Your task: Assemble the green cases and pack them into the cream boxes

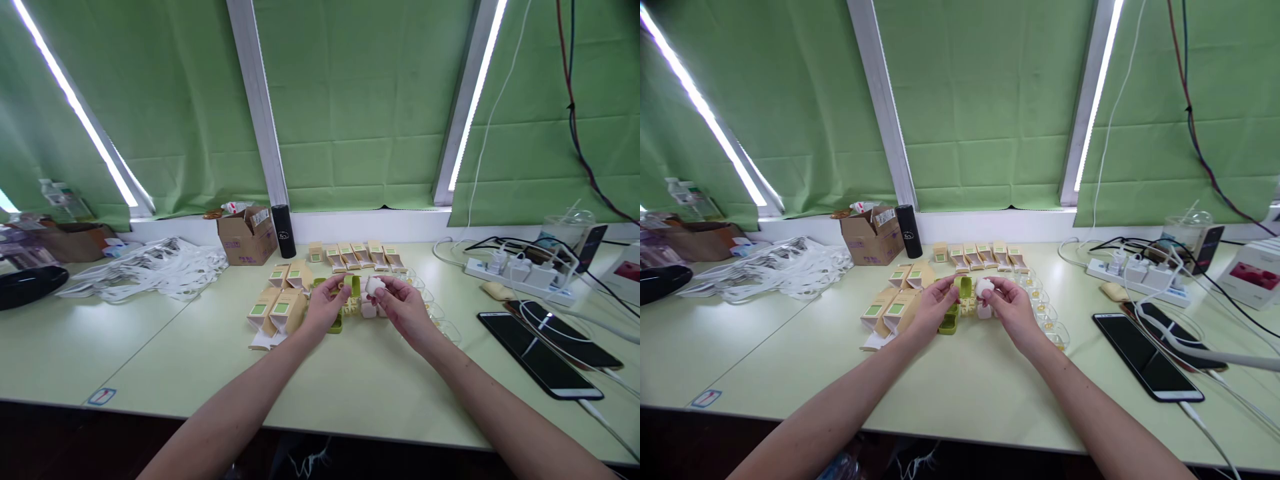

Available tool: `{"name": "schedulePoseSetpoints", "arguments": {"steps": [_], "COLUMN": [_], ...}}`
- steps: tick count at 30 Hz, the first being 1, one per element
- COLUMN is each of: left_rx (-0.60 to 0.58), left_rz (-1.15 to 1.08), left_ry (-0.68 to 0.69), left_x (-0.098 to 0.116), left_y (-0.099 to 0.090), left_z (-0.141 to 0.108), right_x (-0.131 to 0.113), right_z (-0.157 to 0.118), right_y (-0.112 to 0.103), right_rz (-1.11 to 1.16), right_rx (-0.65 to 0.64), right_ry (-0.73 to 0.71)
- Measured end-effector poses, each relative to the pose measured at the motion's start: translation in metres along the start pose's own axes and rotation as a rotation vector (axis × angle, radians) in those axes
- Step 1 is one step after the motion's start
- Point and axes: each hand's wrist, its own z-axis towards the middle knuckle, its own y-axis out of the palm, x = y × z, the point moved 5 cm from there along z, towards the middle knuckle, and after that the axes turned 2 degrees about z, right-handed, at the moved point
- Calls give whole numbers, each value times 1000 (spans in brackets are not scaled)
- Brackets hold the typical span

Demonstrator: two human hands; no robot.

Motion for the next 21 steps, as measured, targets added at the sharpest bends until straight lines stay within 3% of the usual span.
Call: {"name": "schedulePoseSetpoints", "arguments": {"steps": [21], "left_rx": [-14], "left_rz": [260], "left_ry": [81], "left_x": [11], "left_y": [6], "left_z": [-2], "right_x": [1], "right_z": [-3], "right_y": [3], "right_rz": [-158], "right_rx": [11], "right_ry": [20]}}
